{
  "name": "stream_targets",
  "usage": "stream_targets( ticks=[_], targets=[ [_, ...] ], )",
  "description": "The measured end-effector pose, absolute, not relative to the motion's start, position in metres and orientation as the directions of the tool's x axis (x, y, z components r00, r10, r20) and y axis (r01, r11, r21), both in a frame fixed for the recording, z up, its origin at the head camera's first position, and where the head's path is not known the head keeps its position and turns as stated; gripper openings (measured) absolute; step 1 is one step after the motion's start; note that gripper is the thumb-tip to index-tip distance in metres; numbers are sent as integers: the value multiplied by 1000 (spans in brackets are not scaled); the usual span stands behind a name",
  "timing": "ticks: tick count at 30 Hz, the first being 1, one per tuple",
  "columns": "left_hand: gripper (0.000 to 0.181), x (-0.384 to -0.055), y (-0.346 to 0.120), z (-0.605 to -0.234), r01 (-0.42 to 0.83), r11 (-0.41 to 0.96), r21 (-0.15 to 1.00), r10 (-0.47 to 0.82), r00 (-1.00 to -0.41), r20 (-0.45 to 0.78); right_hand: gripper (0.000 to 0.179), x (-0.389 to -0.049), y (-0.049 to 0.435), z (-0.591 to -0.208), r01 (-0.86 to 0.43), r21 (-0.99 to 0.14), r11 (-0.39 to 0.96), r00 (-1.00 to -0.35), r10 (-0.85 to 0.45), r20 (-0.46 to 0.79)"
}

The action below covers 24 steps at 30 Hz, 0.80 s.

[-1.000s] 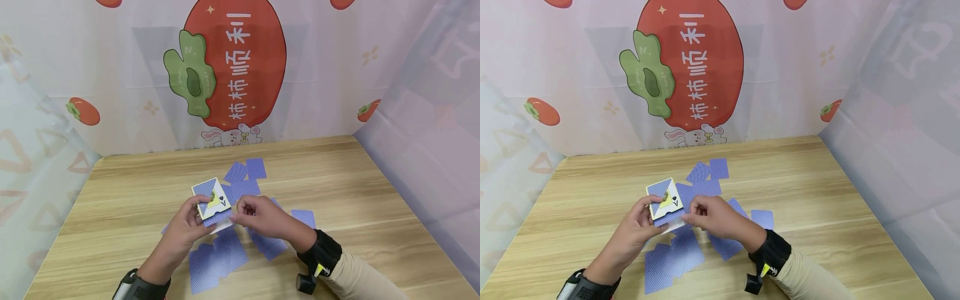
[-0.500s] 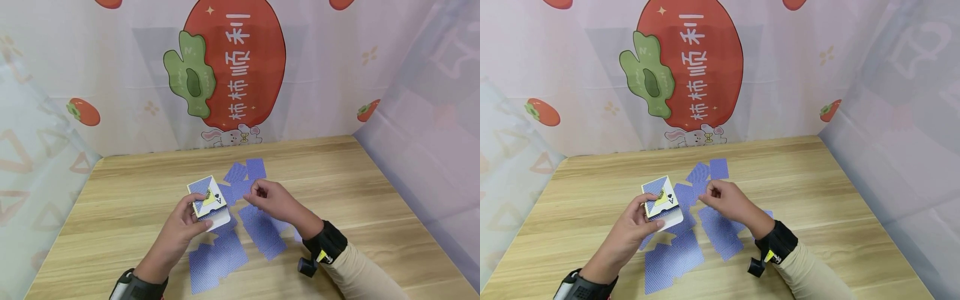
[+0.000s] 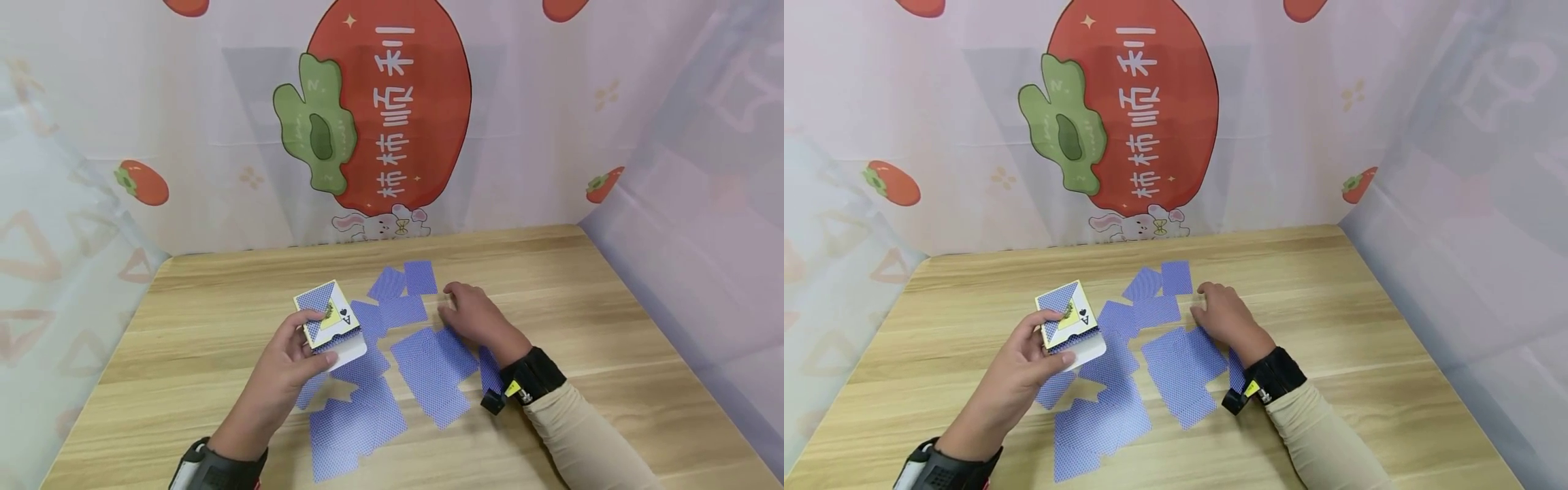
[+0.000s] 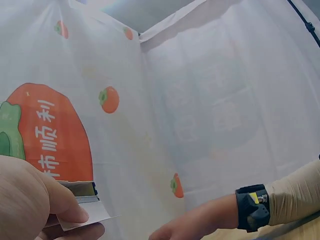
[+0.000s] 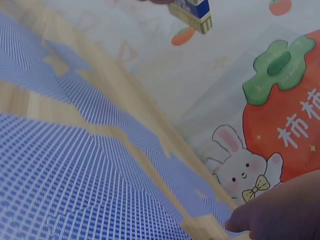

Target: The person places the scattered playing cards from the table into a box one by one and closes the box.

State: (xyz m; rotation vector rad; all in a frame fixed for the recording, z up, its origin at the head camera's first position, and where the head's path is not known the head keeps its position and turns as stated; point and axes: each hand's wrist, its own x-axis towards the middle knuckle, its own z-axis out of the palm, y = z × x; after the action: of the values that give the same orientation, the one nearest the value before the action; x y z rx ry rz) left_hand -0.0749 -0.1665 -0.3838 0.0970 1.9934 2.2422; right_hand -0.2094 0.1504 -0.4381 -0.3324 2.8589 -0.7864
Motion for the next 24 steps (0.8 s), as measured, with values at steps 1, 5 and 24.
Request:
stream_targets(
  ticks=[1,5,24],
  targets=[
    [64,-75,-167,-383,-56,-113,992,145,-989,-39,49,-210,151,-440,-175,-488,855,-965,-247,-87],
    [64,-73,-167,-379,-47,-122,991,135,-990,-30,51,-213,147,-443,-179,-411,894,-973,-224,-62],
    [62,-68,-169,-370,-11,-133,991,136,-991,8,57,-260,82,-430,74,-367,927,-972,-15,-234]
  ],
)
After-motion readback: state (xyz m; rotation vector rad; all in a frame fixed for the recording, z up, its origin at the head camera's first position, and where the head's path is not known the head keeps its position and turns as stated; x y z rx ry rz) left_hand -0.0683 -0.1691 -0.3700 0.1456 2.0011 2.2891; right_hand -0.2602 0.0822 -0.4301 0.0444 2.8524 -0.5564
